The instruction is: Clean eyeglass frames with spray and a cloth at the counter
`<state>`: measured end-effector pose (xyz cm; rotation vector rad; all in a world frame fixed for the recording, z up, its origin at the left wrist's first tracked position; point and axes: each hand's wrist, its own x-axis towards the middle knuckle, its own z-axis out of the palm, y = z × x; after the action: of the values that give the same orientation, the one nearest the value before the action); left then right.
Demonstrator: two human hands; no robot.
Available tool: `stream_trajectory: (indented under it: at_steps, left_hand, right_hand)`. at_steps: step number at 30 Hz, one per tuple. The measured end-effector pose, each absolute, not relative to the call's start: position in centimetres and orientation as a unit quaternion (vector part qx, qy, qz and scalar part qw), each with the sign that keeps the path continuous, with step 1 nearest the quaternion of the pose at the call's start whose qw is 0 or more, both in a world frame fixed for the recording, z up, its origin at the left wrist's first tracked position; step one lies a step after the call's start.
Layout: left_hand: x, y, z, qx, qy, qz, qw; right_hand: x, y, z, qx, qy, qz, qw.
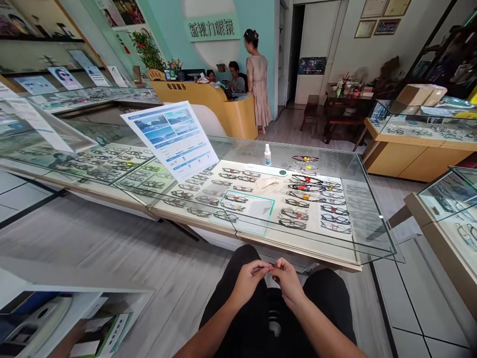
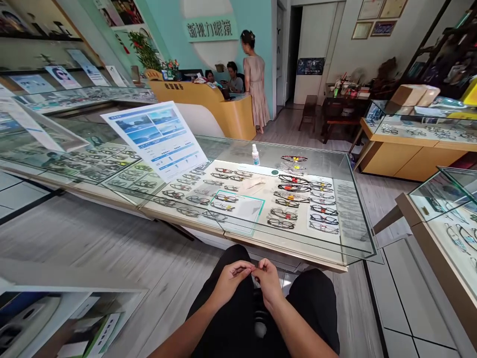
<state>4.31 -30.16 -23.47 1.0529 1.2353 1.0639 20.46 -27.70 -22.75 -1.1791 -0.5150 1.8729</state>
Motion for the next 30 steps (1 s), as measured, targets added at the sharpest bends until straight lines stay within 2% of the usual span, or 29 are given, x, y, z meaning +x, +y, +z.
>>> stream_trajectory:
  at_steps: [5,11,25,30]
  left_hand:
    - [4.2,-29.0,-26.4,0.442,0.528,0.449,0.569]
    - [5.0,-28.9,-27.7,0.480,0.545,0.419,0.545]
    - [6.9,-29.7,-27.0,0.584,0.539,0.386,0.469]
    - [7.4,-29.7,-26.5,0.575,0.536,0.389,0.479]
  right_hand:
    - [20.0,-26.5,-25.1,-0.493,-0.190,0.744,0.409]
    - [20.5,-26.9,-26.0,-0.505,-0.189,0.720,0.437]
    - [22.5,-27.7,-26.1,-0.523,-0.216,0.703,0.431]
    - [23.4,-27.7,-25.6,-0.520,-0.218,0.712,0.418]
